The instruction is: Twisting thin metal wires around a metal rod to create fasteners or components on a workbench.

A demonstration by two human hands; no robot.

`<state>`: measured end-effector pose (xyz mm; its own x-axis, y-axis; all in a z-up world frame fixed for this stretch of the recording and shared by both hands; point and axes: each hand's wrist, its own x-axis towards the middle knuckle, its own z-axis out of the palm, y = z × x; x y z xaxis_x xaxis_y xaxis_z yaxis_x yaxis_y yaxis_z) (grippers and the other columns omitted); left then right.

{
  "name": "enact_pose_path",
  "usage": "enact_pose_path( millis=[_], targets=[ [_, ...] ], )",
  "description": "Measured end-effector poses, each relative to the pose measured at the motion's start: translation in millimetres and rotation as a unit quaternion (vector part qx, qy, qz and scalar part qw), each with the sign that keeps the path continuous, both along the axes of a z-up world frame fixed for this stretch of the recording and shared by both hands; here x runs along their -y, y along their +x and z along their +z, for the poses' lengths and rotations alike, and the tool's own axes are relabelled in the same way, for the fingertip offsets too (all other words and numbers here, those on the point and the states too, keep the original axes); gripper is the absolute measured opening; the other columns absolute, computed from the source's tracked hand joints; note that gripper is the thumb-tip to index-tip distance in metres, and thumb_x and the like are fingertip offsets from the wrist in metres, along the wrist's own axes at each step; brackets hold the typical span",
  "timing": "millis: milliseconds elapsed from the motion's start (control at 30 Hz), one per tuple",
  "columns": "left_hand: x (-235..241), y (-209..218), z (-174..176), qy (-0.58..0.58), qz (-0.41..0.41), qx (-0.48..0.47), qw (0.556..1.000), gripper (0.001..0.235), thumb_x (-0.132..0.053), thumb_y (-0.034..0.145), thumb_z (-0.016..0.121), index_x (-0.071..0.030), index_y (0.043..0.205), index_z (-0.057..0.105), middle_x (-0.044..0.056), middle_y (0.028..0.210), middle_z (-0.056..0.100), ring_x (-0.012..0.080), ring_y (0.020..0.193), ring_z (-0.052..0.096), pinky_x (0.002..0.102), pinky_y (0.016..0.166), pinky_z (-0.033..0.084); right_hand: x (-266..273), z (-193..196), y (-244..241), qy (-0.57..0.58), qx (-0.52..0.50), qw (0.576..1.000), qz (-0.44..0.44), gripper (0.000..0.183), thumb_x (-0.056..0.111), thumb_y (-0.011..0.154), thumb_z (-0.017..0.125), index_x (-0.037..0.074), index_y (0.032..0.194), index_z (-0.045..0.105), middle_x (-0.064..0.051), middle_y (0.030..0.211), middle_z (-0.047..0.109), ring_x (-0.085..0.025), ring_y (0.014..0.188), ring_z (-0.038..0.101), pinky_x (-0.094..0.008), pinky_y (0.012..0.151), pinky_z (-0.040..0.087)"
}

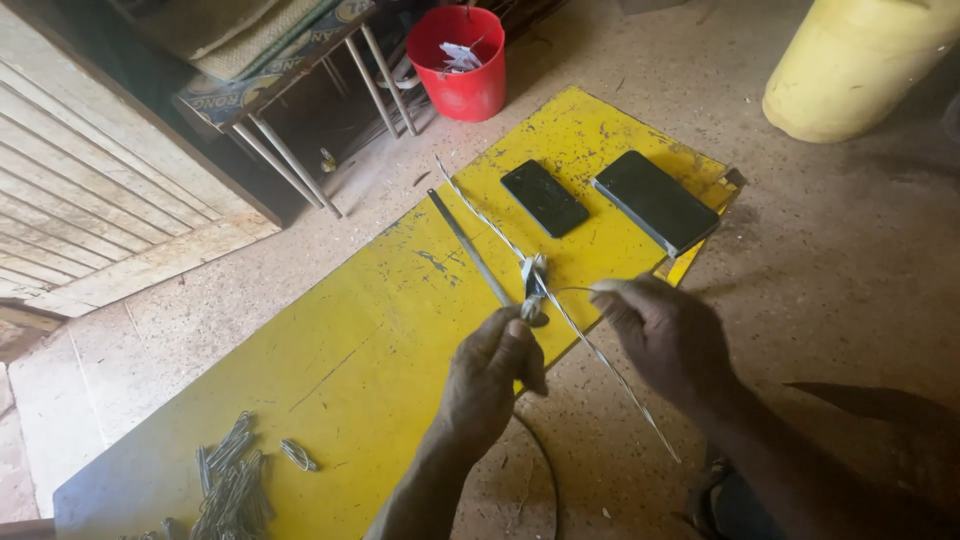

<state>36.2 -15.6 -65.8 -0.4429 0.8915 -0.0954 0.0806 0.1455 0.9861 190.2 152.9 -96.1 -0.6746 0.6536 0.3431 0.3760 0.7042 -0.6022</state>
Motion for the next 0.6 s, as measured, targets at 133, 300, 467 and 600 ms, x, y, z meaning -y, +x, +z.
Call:
enact_pose_path(
  millis=[133,300,467,600],
  targets=[
    [-8,-6,4,0.075,0.069,0.065,0.993,0.037,-0.030,0.112,0.041,-0.007,0.116,0.070,0.009,0.085,0.078,0.0214,0.079,0.074,0.038,0.081,0.063,41,-2,-21,-0.089,0.024,0.996,-0.002,0.062,0.054,0.106,0.033,0.011,0.125,0.074,-0.010,0.103,0.082,-0.025,0.082,0.081,-0.039,0.066,0.064],
    [-7,-31,14,-0.049,0.009,-0.157,0.986,0.055,-0.046,0.107,0.035,-0.006,0.114,0.072,0.014,0.119,0.074,0.0267,0.103,0.072,0.042,0.086,0.063,47,-12,-26,-0.098,0.146,0.984,-0.003,0.040,0.042,0.108,0.049,0.013,0.121,0.074,-0.005,0.109,0.083,-0.024,0.088,0.081,-0.039,0.070,0.062],
    [13,-42,13,0.056,-0.024,-0.006,0.998,0.051,-0.043,0.110,0.050,-0.010,0.144,0.068,0.024,0.128,0.069,0.0386,0.122,0.066,0.051,0.102,0.055,37,22,-17,-0.126,0.126,0.980,0.090,0.035,0.029,0.112,0.048,0.008,0.126,0.073,-0.018,0.092,0.080,-0.028,0.080,0.084,-0.041,0.077,0.067],
    [16,-34,36,0.087,-0.117,0.115,0.983,0.062,-0.044,0.112,0.040,-0.011,0.164,0.045,0.032,0.159,0.051,0.0495,0.151,0.044,0.061,0.122,0.037,35,11,-21,-0.191,0.089,0.968,0.139,0.036,0.025,0.112,0.044,0.007,0.121,0.074,-0.017,0.077,0.077,-0.020,0.058,0.073,-0.037,0.064,0.061]
  ],
)
